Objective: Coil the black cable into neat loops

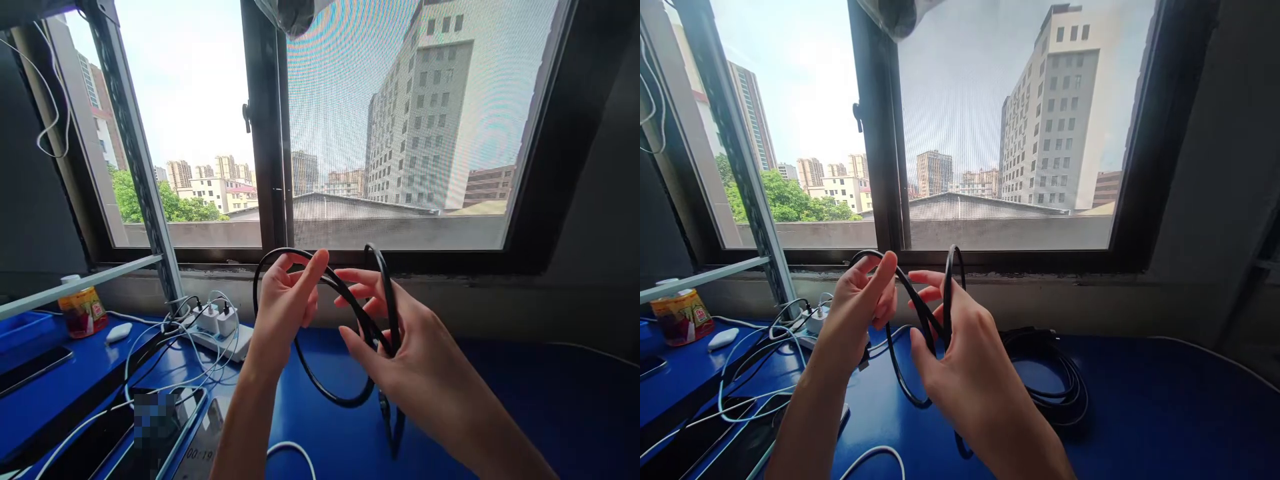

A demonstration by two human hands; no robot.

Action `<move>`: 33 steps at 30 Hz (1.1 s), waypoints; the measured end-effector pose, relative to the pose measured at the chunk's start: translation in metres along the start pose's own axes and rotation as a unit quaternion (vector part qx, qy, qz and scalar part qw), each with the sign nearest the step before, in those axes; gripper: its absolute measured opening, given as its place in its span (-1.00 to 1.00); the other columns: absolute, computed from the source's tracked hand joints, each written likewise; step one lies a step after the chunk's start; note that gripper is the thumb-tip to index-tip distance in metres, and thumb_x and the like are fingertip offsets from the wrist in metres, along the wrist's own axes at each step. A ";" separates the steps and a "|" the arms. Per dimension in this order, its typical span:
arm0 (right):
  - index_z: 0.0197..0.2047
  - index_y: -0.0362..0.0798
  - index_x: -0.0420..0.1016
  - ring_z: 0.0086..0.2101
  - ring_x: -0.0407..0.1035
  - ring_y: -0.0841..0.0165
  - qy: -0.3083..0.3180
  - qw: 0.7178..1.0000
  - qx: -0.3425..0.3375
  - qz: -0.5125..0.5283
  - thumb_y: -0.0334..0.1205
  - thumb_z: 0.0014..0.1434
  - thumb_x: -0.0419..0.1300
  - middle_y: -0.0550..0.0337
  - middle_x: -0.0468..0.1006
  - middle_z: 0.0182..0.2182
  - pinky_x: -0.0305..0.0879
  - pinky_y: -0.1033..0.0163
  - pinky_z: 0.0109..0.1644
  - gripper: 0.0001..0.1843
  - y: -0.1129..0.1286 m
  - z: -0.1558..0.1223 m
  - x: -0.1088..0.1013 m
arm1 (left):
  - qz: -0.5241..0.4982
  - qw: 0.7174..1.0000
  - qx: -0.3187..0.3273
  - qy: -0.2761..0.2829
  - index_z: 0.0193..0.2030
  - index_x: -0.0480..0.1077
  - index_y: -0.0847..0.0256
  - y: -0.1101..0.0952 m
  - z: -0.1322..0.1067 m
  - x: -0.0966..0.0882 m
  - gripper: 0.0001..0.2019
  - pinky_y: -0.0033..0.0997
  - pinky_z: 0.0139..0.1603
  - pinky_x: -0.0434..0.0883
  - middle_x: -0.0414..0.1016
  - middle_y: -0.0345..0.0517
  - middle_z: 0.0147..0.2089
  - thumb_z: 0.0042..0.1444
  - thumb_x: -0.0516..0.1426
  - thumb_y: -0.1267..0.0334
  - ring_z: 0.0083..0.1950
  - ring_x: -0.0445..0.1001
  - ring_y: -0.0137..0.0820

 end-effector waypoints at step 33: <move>-0.18 0.06 0.59 -0.70 0.09 0.56 -0.294 0.954 -0.056 0.030 -0.12 0.09 0.25 0.18 0.53 -0.46 0.00 0.38 -0.70 -0.79 0.011 -0.034 -0.060 | 0.111 0.987 0.088 0.075 -0.11 0.51 0.19 0.008 0.010 0.013 -0.76 -0.44 -0.14 0.41 0.59 -0.11 -0.22 0.05 0.20 0.26 -0.18 0.52 -0.36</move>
Point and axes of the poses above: each hand's wrist, its own z-axis towards the middle knuckle, its own x-axis out of the palm, y = z × x, the point moved 9 cm from there along z, towards the middle knuckle
